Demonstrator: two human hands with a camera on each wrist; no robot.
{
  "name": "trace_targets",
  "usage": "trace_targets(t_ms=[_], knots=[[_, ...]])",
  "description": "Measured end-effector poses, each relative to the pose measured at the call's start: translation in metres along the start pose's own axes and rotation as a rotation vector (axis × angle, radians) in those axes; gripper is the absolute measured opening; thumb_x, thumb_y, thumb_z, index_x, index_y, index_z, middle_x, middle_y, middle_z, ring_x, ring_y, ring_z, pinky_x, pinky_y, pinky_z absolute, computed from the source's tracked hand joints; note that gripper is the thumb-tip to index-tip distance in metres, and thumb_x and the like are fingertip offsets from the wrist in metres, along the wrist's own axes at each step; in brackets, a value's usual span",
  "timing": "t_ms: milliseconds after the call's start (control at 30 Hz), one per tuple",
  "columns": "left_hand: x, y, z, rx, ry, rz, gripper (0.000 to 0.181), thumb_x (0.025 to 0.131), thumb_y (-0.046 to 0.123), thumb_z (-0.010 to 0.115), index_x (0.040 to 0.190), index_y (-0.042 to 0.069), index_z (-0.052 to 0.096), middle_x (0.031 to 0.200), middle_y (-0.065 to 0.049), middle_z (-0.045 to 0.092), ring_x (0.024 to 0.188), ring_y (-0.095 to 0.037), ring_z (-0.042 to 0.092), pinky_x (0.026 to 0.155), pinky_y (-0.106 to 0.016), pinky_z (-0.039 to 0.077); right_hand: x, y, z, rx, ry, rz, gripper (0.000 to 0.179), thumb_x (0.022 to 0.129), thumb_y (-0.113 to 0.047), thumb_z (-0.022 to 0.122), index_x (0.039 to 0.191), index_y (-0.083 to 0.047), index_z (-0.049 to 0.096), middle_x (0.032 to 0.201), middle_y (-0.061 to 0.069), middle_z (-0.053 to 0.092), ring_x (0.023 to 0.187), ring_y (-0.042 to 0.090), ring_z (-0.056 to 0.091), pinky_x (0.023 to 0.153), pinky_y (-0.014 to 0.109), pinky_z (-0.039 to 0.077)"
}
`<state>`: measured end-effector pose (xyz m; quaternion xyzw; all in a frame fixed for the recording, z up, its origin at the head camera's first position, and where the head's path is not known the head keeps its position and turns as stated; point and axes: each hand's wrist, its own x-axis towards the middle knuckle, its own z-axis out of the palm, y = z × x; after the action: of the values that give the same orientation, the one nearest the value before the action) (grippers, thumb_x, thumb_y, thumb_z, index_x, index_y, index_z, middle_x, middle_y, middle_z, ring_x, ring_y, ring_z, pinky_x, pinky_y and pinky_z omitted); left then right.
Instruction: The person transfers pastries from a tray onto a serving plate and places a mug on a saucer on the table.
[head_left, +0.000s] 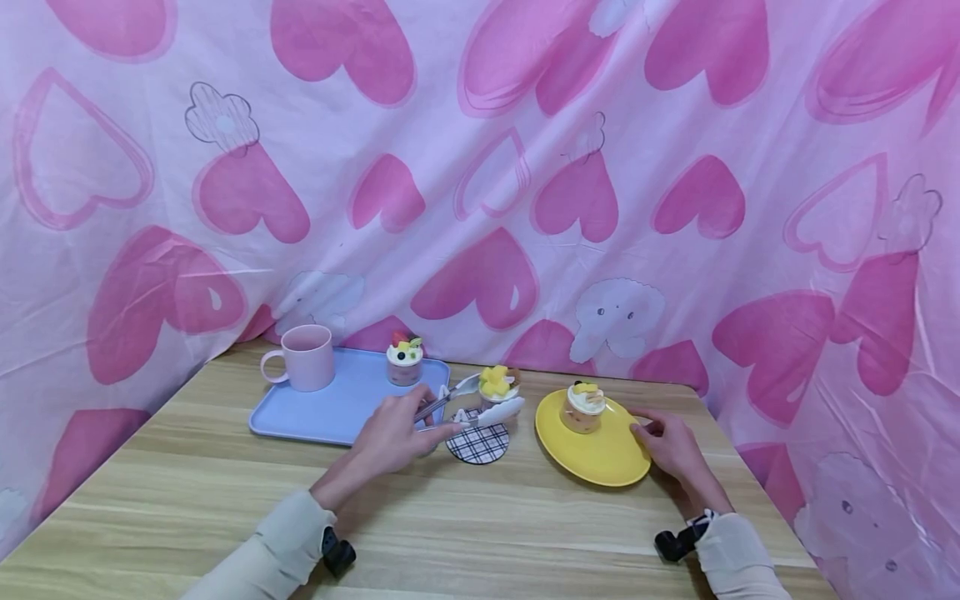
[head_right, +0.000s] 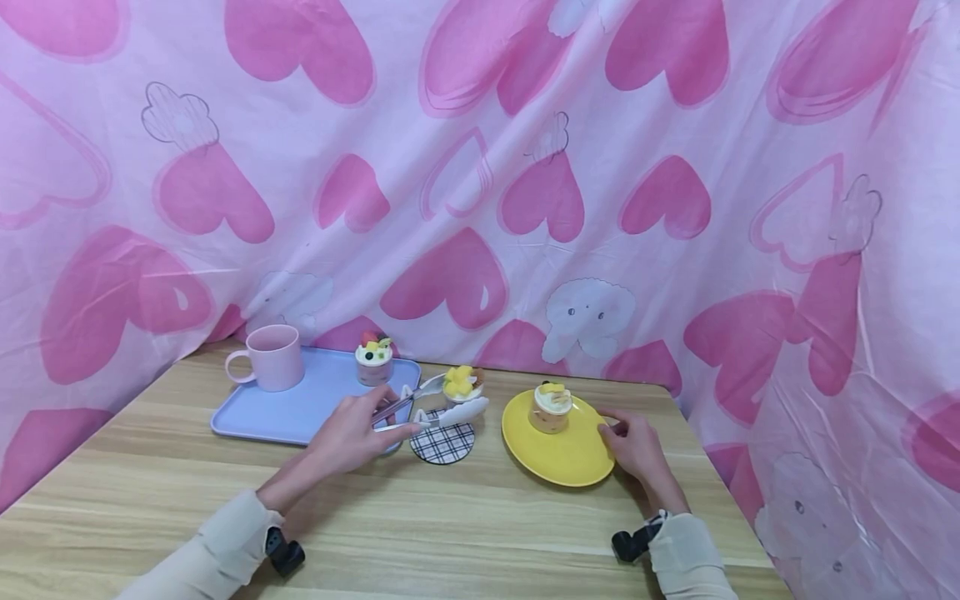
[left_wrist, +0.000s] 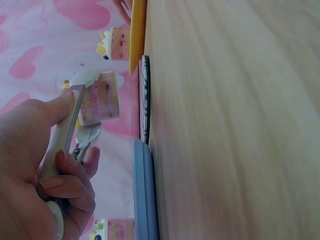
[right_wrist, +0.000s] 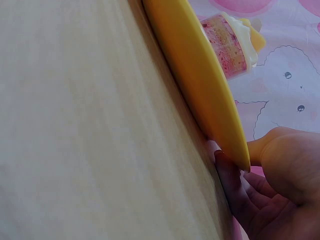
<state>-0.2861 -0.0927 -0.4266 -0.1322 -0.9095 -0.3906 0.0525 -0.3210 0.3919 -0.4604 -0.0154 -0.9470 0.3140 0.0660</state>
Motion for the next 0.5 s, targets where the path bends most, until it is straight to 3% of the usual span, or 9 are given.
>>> trace_targets(t_ms=[300,500], knots=[[0.002,0.005,0.007,-0.004,0.000,0.031,0.056,0.086,0.067,0.084,0.113,0.021,0.066,0.080,0.005,0.063,0.062,-0.011,0.055,0.053,-0.028,0.042,0.000,-0.001,0.000,0.003,-0.006,-0.002,0.041,0.108,-0.018,0.067,0.147,-0.005,0.065,0.109,0.020,0.075,0.094,0.026,0.067,0.071,0.029,0.053],[0.003,0.009,0.012,-0.010,-0.008,0.058,0.063,0.087,0.066,0.084,0.117,0.013,0.067,0.079,0.005,0.063,0.061,-0.011,0.055,0.052,-0.028,0.042,0.000,-0.001,0.000,0.001,-0.005,0.002,0.041,0.108,-0.018,0.066,0.147,-0.005,0.065,0.110,0.020,0.074,0.094,0.026,0.066,0.071,0.029,0.052]])
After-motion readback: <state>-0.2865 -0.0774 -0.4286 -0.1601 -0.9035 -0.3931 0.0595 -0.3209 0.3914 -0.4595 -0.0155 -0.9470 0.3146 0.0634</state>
